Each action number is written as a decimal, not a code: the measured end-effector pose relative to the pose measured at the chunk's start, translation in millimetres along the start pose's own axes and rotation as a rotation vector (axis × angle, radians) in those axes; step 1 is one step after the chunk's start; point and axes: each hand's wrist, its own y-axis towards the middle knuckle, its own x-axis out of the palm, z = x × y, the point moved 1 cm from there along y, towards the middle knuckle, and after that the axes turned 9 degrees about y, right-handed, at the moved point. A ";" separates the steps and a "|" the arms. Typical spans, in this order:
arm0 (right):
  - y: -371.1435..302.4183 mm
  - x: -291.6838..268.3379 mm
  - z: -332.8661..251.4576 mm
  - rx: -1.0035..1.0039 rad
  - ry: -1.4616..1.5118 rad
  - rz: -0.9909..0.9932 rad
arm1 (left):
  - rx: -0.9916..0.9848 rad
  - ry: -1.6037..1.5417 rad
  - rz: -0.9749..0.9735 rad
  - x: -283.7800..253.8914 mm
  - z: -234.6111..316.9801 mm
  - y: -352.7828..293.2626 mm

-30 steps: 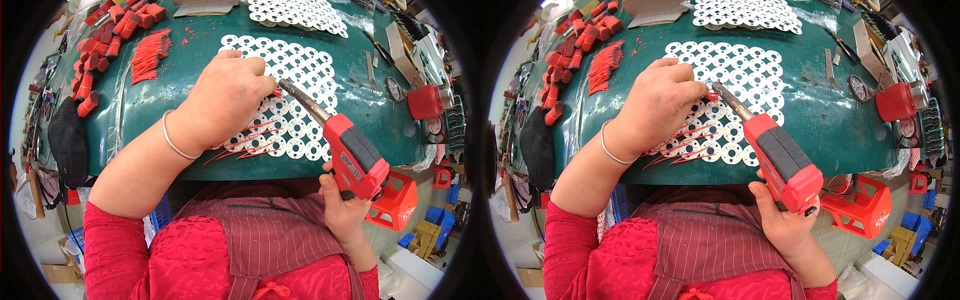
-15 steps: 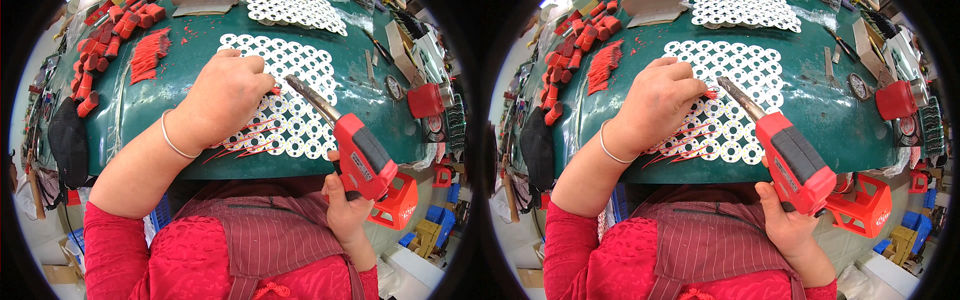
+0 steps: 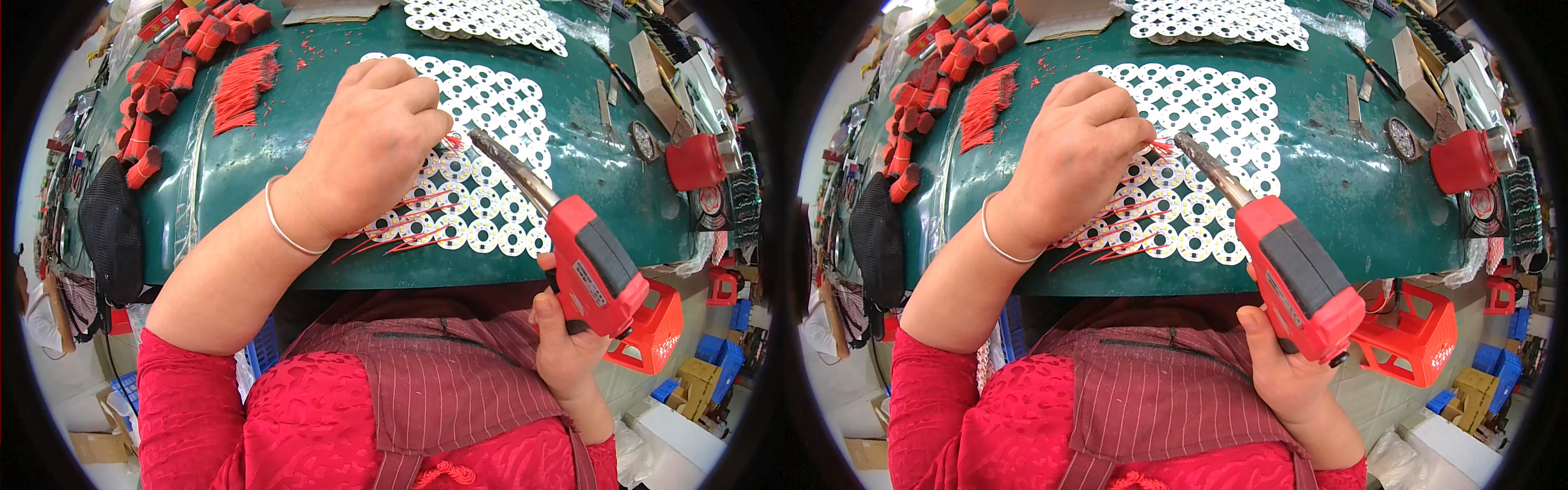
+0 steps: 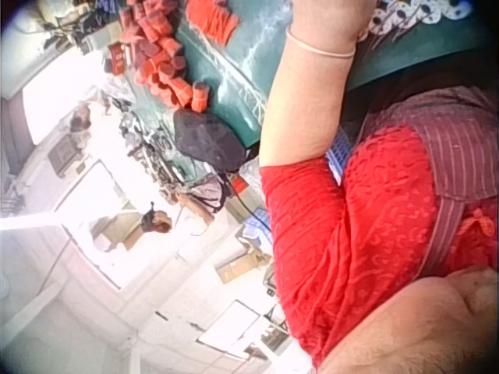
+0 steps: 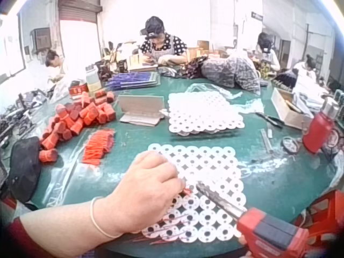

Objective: The person holds a soldering tool in one hand while picking up wires from the work table and inserting them into an array of circular LED circuit boards by hand.

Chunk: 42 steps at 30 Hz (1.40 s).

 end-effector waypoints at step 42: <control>-1.8 -1.5 3.2 -0.022 -0.017 0.021 | 0.065 -0.028 -0.034 1.6 7.5 -0.7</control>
